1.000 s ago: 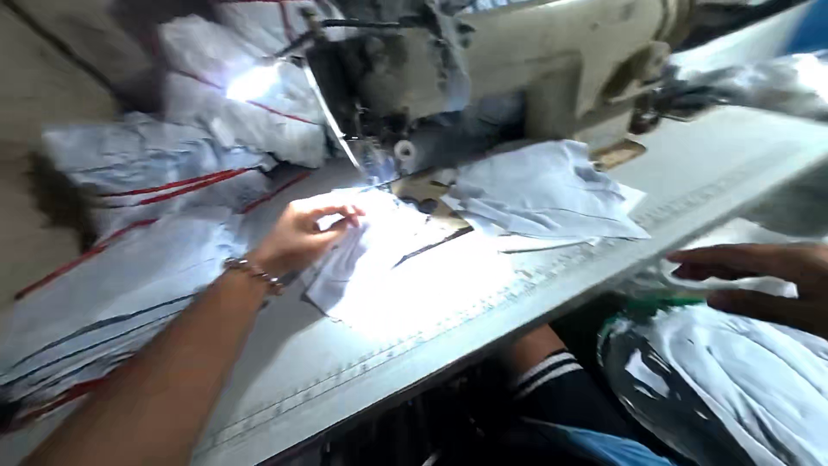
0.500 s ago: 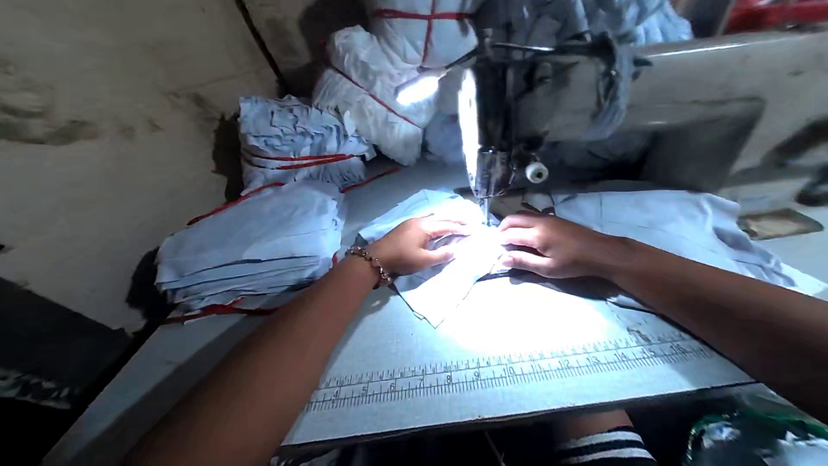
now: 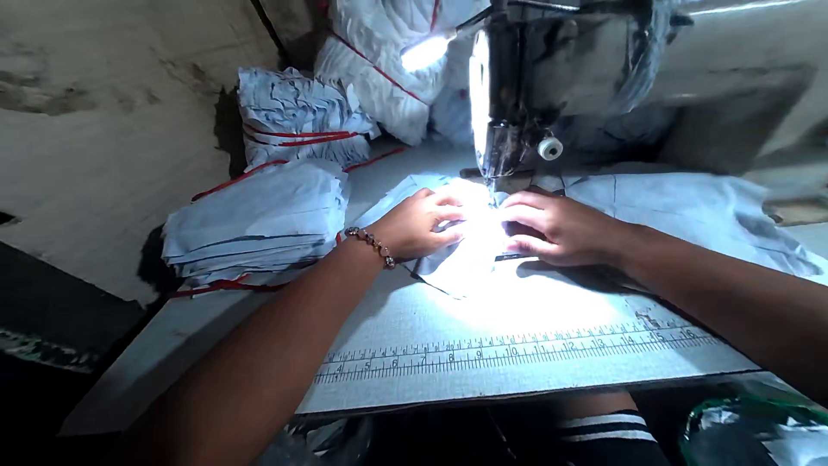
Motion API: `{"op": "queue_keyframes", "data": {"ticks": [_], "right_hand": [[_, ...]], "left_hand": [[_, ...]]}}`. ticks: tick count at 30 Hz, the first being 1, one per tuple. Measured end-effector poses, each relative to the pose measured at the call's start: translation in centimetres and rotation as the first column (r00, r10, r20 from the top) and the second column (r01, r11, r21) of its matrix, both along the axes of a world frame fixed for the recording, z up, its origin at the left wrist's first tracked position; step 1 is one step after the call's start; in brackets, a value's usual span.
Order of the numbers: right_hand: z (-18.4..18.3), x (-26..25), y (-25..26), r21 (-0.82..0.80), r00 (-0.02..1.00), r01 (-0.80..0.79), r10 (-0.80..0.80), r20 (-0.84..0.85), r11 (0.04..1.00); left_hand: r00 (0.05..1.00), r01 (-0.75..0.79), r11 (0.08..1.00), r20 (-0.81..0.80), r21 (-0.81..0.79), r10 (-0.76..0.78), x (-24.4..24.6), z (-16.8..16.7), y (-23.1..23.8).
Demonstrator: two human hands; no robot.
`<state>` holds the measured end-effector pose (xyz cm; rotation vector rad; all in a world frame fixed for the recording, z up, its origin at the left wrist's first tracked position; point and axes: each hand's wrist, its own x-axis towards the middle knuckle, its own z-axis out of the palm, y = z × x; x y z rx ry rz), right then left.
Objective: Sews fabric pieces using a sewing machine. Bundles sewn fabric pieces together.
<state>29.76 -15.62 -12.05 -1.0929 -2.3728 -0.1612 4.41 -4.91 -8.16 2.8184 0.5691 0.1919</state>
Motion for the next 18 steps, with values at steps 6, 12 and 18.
{"op": "queue_keyframes", "data": {"ticks": [6, 12, 18], "right_hand": [[-0.4, -1.7, -0.5, -0.023, 0.996, -0.085, 0.085, -0.012, 0.996], [-0.1, -0.8, -0.2, -0.082, 0.999, -0.004, 0.001, -0.034, 0.997], [-0.3, -2.1, -0.3, 0.078, 0.998, -0.057, 0.057, 0.009, 0.995]], "left_hand": [[0.997, 0.022, 0.991, -0.079, 0.135, -0.011, 0.2, 0.2, -0.2], [0.999, -0.045, 0.999, 0.017, -0.016, 0.045, 0.1, 0.3, 0.0], [0.905, 0.234, 0.964, 0.391, -0.129, -0.167, -0.4, -2.1, 1.7]]}}
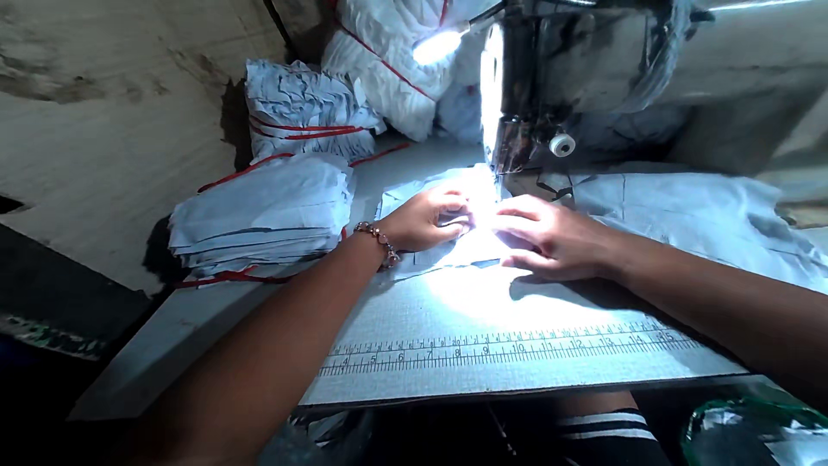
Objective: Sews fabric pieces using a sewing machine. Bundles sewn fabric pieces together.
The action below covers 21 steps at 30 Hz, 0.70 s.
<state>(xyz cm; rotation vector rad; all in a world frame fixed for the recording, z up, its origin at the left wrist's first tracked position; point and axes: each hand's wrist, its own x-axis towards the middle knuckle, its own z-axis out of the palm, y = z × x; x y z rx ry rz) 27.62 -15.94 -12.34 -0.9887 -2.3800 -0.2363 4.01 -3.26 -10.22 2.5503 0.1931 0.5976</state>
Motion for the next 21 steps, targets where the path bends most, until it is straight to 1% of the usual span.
{"op": "queue_keyframes", "data": {"ticks": [2, 4, 7, 10, 13, 15, 16, 18, 20, 21], "right_hand": [[-0.2, -0.8, -0.1, 0.026, 0.999, -0.046, 0.045, 0.023, 0.999], [-0.5, -0.5, 0.2, -0.009, 0.998, -0.057, 0.056, -0.002, 0.998], [-0.3, 0.4, 0.2, -0.078, 1.0, -0.011, 0.009, -0.025, 0.997], [-0.1, 0.9, 0.5, -0.12, 0.998, 0.025, -0.031, -0.047, 0.992], [0.4, 1.4, 0.5, -0.175, 0.994, 0.1, -0.104, -0.016, 0.979], [0.3, 1.1, 0.0, -0.133, 0.995, 0.096, -0.098, -0.01, 0.986], [0.1, 0.9, -0.1, -0.106, 0.997, 0.071, -0.071, -0.004, 0.992], [0.1, 0.6, -0.4, -0.106, 1.0, 0.013, -0.014, -0.003, 0.994], [-0.1, 0.7, -0.3, -0.13, 1.0, 0.006, -0.009, -0.026, 0.992], [0.0, 0.9, -0.1, -0.136, 0.999, 0.012, -0.018, -0.037, 0.991]], "left_hand": [[1.0, 0.017, 0.992, -0.022, -0.125, -0.02, 0.0, 0.2, -0.2], [0.998, 0.026, 0.986, -0.057, -0.163, -0.036, -0.2, 0.4, 0.0], [0.993, 0.016, 0.997, -0.117, -0.082, -0.025, -0.3, 0.9, 0.2], [0.98, -0.07, 0.997, -0.183, 0.029, 0.074, -0.2, 1.8, -0.7], [0.963, -0.118, 0.989, -0.232, 0.091, 0.136, 0.0, 2.3, -1.5], [0.96, -0.12, 0.985, -0.236, 0.125, 0.147, 0.1, 2.5, -1.6], [0.962, -0.11, 0.985, -0.236, 0.135, 0.14, 0.2, 2.6, -1.6], [0.974, -0.083, 0.984, -0.196, 0.158, 0.114, 0.2, 2.3, -1.3], [0.984, -0.067, 0.989, -0.154, 0.135, 0.088, 0.2, 1.7, -1.1], [0.986, -0.065, 0.994, -0.147, 0.089, 0.078, 0.1, 1.6, -1.1]]}}
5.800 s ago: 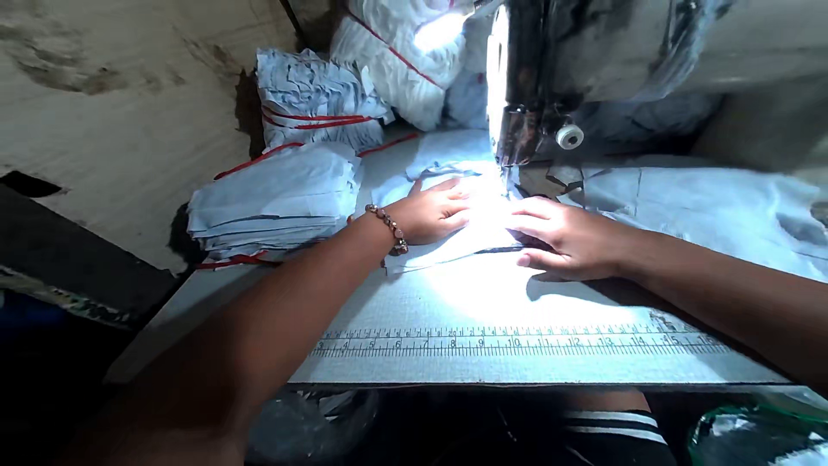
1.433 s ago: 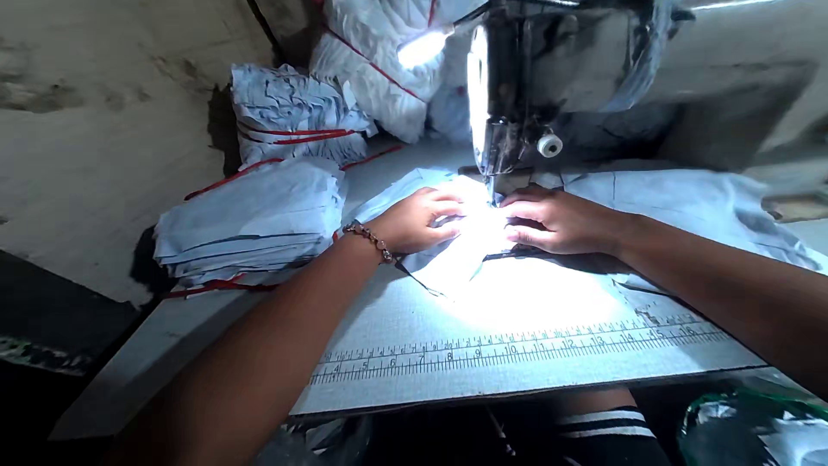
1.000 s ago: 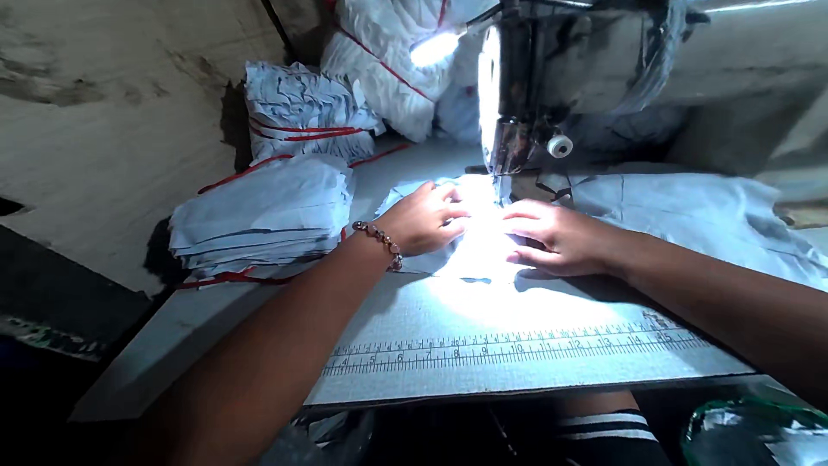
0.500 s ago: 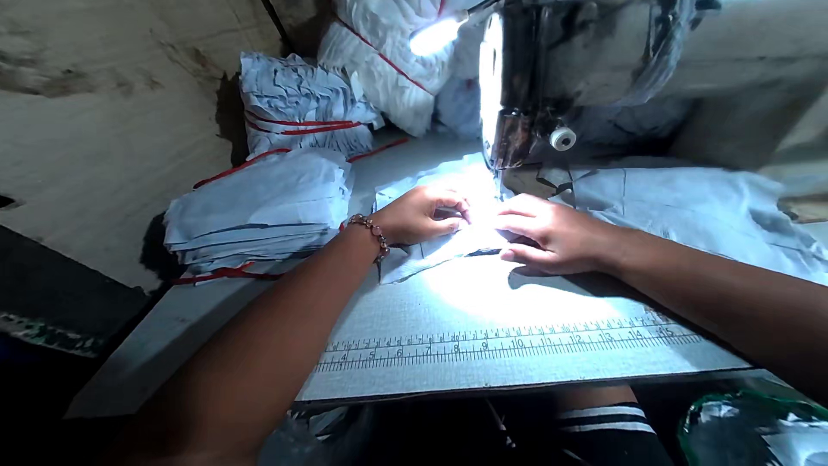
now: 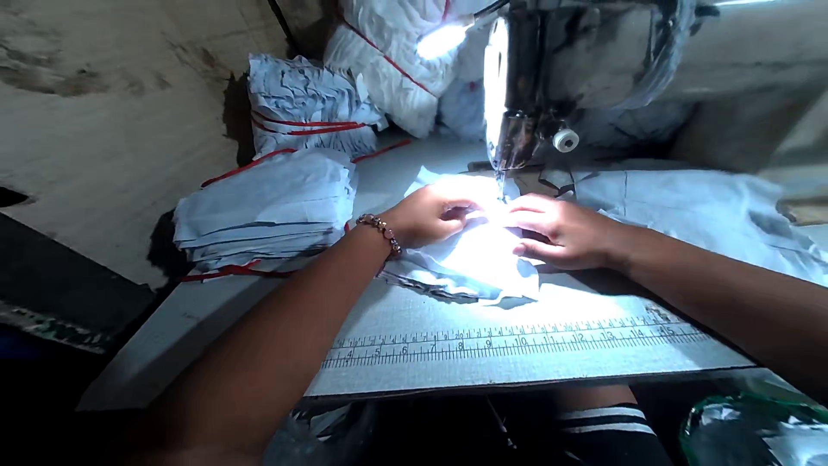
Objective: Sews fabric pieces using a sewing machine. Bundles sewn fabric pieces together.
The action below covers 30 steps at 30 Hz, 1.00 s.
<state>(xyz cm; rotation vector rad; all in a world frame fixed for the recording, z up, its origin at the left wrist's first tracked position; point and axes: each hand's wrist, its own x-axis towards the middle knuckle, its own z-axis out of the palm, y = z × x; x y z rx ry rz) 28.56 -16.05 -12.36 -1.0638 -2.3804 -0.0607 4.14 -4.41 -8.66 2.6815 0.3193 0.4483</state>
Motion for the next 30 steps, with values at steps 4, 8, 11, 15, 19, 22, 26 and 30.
{"op": "queue_keyframes", "data": {"ticks": [4, 8, 11, 15, 19, 22, 26, 30], "right_hand": [[0.2, 0.2, 0.4, -0.007, 0.998, 0.055, -0.055, 0.018, 0.998], [0.3, -1.9, 0.1, 0.183, 0.997, -0.063, 0.055, 0.045, 0.981], [0.1, -3.4, -0.3, 0.138, 0.994, -0.07, 0.057, 0.097, 0.988], [-0.2, -3.7, -0.6, 0.051, 0.994, 0.007, -0.013, 0.109, 0.999], [-0.1, -3.5, -0.7, 0.022, 0.991, 0.08, -0.082, 0.107, 0.997], [-0.1, -2.9, -0.5, 0.018, 0.988, 0.127, -0.128, 0.089, 0.992], [0.5, -1.8, -0.3, -0.023, 0.984, 0.158, -0.155, 0.091, 0.987], [-0.1, -0.7, -0.1, 0.029, 0.983, 0.174, -0.175, 0.06, 0.984]], "left_hand": [[0.999, 0.043, 0.975, -0.013, -0.217, -0.047, 0.0, -0.2, 0.3], [0.992, -0.024, 0.991, -0.124, -0.129, 0.008, 0.5, 0.6, 0.1], [0.988, -0.032, 0.997, -0.155, -0.063, 0.022, 0.9, 0.4, 0.6], [0.967, -0.109, 0.994, -0.227, 0.026, 0.113, 1.4, 0.5, 0.8], [0.936, -0.164, 0.981, -0.299, 0.104, 0.188, 1.8, 1.1, 0.4], [0.932, -0.177, 0.972, -0.29, 0.156, 0.217, 1.8, 1.3, 0.1], [0.941, -0.162, 0.97, -0.267, 0.179, 0.206, 1.7, 1.2, -0.2], [0.948, -0.143, 0.966, -0.253, 0.215, 0.196, 1.8, 0.9, -0.1]]}}
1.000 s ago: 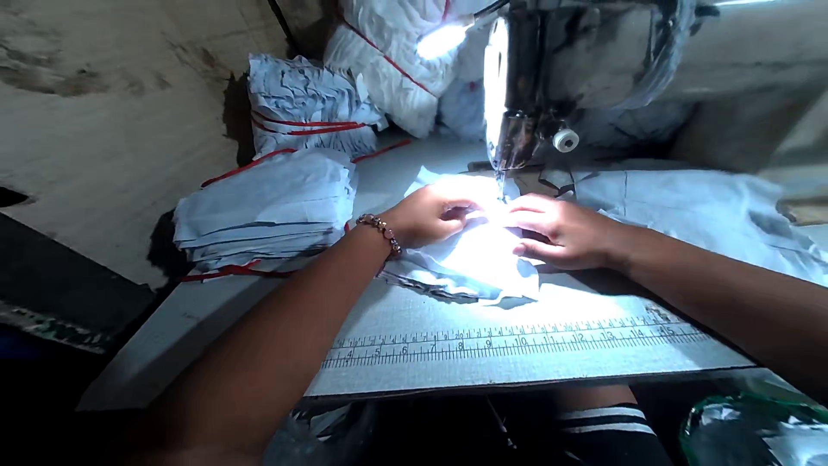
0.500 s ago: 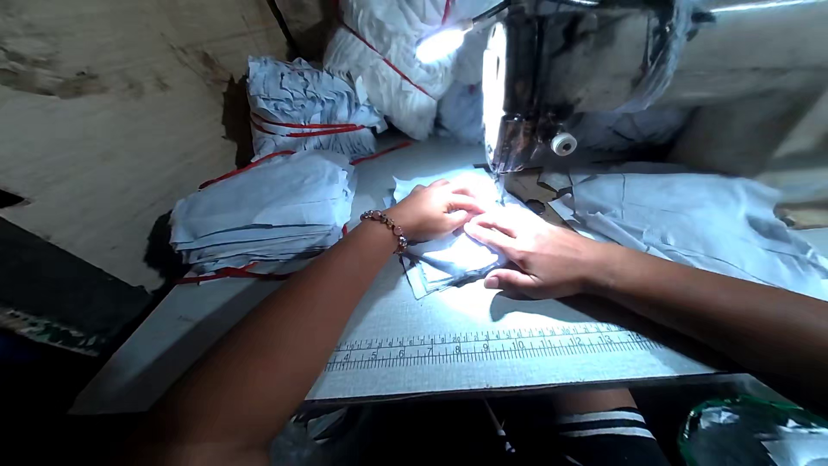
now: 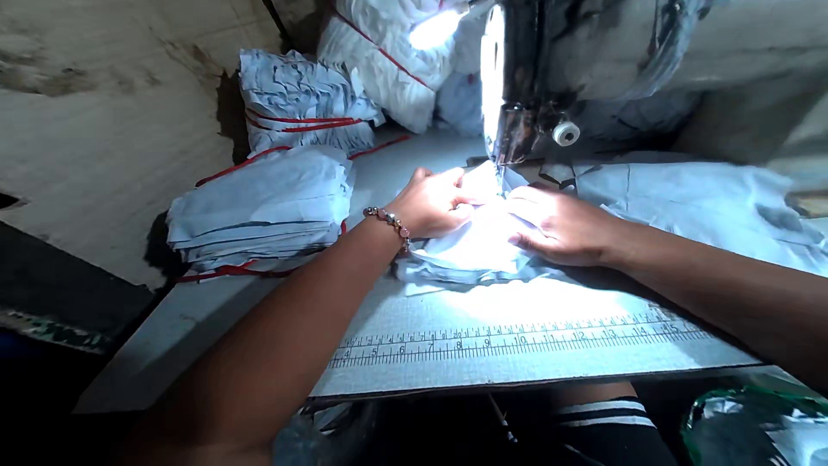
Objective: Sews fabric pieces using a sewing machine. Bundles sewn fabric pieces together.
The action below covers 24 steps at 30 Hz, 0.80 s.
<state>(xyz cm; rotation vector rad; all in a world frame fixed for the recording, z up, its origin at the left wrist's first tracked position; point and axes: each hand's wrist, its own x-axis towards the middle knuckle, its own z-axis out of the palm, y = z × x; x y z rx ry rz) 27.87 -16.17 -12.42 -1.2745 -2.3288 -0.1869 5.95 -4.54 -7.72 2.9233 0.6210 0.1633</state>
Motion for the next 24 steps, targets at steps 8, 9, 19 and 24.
{"op": "queue_keyframes", "data": {"ticks": [8, 9, 19, 24], "right_hand": [[0.0, 1.3, 0.0, -0.033, 0.999, 0.035, -0.034, 0.017, 0.999], [-0.2, 1.2, -0.2, 0.009, 1.0, 0.005, -0.006, 0.03, 1.0], [0.3, 1.9, 0.3, -0.142, 0.995, 0.104, -0.103, 0.012, 0.984], [0.1, 1.2, -0.1, 0.11, 0.998, -0.041, 0.037, 0.045, 0.993]], "left_hand": [[0.965, 0.068, 0.989, 0.244, 0.128, -0.098, -0.2, -1.9, 0.4], [0.921, 0.149, 0.973, 0.333, 0.177, -0.202, -0.2, -2.5, 0.8], [0.994, 0.034, 0.993, 0.106, -0.112, -0.023, -0.3, -0.6, 0.5], [0.967, 0.151, 0.987, 0.199, 0.049, -0.157, -0.7, -1.4, 0.9]]}}
